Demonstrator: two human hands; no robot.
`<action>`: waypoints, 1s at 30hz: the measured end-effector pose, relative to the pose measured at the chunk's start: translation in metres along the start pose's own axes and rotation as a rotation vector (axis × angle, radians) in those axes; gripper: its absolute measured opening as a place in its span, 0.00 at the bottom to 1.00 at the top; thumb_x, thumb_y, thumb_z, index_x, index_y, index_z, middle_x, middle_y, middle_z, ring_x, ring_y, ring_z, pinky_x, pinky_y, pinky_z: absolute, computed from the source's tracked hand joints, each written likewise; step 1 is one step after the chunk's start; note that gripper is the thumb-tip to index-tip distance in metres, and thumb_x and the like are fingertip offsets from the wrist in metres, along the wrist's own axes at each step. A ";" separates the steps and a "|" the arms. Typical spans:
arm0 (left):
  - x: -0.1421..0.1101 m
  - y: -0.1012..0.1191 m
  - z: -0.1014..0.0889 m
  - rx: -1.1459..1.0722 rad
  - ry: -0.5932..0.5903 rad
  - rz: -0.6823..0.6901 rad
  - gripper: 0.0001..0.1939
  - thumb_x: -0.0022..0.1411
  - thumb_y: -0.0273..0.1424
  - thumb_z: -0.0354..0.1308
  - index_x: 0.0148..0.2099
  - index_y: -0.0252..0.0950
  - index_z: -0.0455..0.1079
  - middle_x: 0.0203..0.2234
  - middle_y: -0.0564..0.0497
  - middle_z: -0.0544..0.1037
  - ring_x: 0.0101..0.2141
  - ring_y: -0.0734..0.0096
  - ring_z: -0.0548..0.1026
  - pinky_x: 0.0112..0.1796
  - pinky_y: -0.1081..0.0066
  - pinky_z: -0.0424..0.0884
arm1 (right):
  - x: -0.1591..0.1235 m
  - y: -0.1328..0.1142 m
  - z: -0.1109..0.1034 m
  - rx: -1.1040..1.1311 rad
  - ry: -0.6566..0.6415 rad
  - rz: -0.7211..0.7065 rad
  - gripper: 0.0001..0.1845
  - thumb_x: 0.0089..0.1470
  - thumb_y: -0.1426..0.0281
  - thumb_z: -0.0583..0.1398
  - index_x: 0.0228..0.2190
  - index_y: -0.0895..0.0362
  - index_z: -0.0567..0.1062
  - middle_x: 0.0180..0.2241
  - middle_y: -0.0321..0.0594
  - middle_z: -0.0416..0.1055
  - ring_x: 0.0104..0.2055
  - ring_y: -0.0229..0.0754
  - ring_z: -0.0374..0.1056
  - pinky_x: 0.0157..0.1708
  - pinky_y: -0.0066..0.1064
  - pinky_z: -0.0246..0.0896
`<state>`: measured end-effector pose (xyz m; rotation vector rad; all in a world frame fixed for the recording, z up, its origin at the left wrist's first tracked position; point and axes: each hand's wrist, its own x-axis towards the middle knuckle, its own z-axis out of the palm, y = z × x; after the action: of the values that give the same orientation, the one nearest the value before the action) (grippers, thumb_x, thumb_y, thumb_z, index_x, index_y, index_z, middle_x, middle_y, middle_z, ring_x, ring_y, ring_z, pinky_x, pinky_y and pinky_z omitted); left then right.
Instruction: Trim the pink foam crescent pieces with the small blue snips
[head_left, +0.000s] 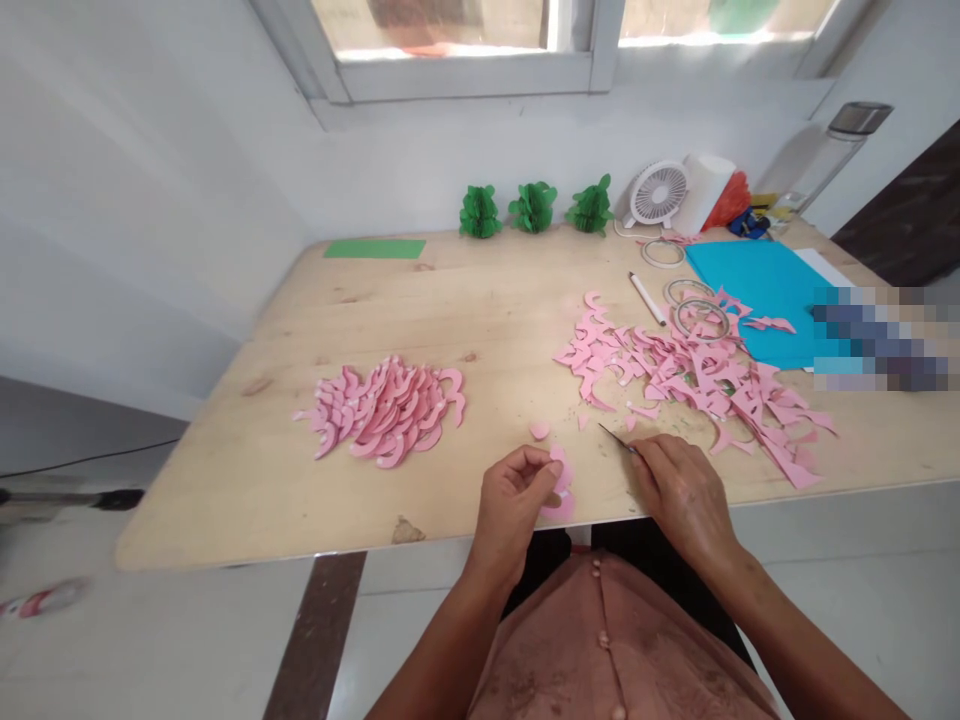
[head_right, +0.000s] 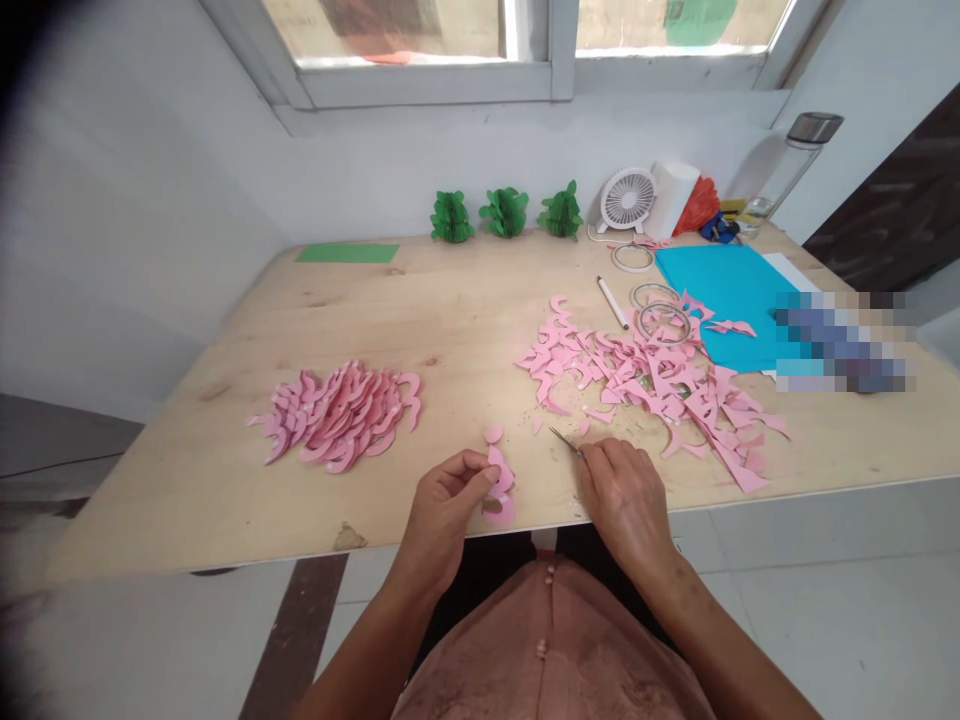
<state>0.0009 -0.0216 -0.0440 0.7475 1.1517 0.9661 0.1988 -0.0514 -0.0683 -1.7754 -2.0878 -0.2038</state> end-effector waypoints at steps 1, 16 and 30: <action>0.001 0.000 0.001 -0.004 0.001 -0.003 0.09 0.47 0.32 0.64 0.26 0.34 0.68 0.21 0.54 0.72 0.25 0.75 0.70 0.25 0.77 0.66 | 0.000 0.000 0.001 0.039 0.019 0.034 0.13 0.60 0.70 0.52 0.33 0.59 0.75 0.31 0.46 0.73 0.33 0.46 0.66 0.36 0.36 0.58; 0.001 0.007 0.019 -0.073 0.007 0.178 0.24 0.50 0.27 0.61 0.50 0.40 0.60 0.20 0.60 0.71 0.24 0.74 0.73 0.31 0.74 0.68 | 0.017 -0.032 -0.022 1.108 -0.138 0.630 0.17 0.57 0.57 0.54 0.31 0.58 0.73 0.21 0.36 0.70 0.22 0.37 0.61 0.22 0.27 0.56; -0.007 0.003 0.021 0.130 -0.089 0.211 0.07 0.53 0.29 0.60 0.35 0.35 0.78 0.28 0.49 0.80 0.31 0.66 0.75 0.38 0.70 0.69 | 0.005 -0.045 -0.010 0.535 0.169 0.138 0.13 0.59 0.72 0.54 0.43 0.56 0.74 0.33 0.44 0.76 0.35 0.45 0.69 0.36 0.38 0.63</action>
<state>0.0200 -0.0268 -0.0335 1.0233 1.0800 1.0287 0.1569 -0.0589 -0.0510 -1.5043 -1.6885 0.2186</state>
